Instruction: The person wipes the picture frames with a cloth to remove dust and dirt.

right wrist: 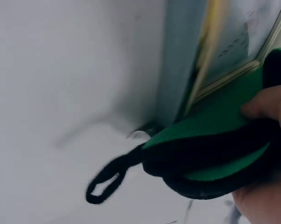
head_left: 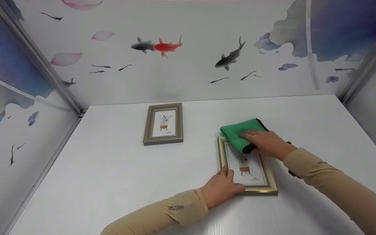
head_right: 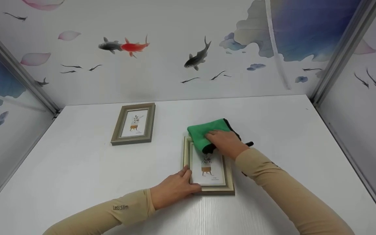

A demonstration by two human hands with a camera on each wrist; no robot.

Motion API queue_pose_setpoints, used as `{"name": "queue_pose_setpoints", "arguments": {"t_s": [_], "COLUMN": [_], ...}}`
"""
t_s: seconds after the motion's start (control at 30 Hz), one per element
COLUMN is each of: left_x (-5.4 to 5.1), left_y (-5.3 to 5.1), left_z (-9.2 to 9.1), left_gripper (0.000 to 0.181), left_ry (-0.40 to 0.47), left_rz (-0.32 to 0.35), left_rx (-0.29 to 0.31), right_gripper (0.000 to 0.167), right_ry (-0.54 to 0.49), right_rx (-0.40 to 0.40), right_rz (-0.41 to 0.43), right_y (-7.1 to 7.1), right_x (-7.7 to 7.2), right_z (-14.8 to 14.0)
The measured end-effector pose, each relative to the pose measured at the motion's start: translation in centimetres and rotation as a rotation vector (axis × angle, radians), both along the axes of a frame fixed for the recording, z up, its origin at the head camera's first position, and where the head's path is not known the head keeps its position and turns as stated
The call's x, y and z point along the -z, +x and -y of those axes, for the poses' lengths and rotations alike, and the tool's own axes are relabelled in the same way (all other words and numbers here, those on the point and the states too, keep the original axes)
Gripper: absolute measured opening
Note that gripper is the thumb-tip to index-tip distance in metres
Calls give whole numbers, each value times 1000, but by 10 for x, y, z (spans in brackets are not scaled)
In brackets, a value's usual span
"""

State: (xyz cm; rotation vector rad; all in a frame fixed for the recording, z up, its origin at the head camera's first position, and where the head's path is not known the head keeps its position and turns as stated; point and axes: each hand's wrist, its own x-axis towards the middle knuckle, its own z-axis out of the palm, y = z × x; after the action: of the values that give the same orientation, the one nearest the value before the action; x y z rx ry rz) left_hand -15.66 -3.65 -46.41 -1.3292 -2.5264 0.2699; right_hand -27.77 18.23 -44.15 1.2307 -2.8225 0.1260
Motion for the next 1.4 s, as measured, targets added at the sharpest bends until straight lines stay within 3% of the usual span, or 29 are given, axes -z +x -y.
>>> {"name": "queue_pose_setpoints", "arguments": {"t_s": [0.13,0.27,0.4,0.53,0.9,1.2,1.4], "left_x": [0,0,1,1,-2,-2,-2], "left_y": [0,0,1,1,0,-19,-28], "left_z": [0,1,2,1,-1,1,-1], "left_gripper": [6,7,7,7,12,20,22], "left_ry": [0,5,8,7,-8,-20,-27], "left_rz": [-28,-14,-12,-12,11,48,85], "left_rx": [-10,-12,-18,-23,-25,-62,-89], "right_gripper": [46,37,18,12,15,32,46], "right_ry": [-76,-204,-275,-310,-385,-437,-481], "right_rx": [140,245,251,253,254,219,208], "right_rz": [104,203,221,233,265,295,250], "right_y": [-7,-14,-15,-11,18,54,77], "right_x": [0,1,3,4,4,8,15], "right_z": [-17,-25,-24,-26,-36,-43,-43]}}
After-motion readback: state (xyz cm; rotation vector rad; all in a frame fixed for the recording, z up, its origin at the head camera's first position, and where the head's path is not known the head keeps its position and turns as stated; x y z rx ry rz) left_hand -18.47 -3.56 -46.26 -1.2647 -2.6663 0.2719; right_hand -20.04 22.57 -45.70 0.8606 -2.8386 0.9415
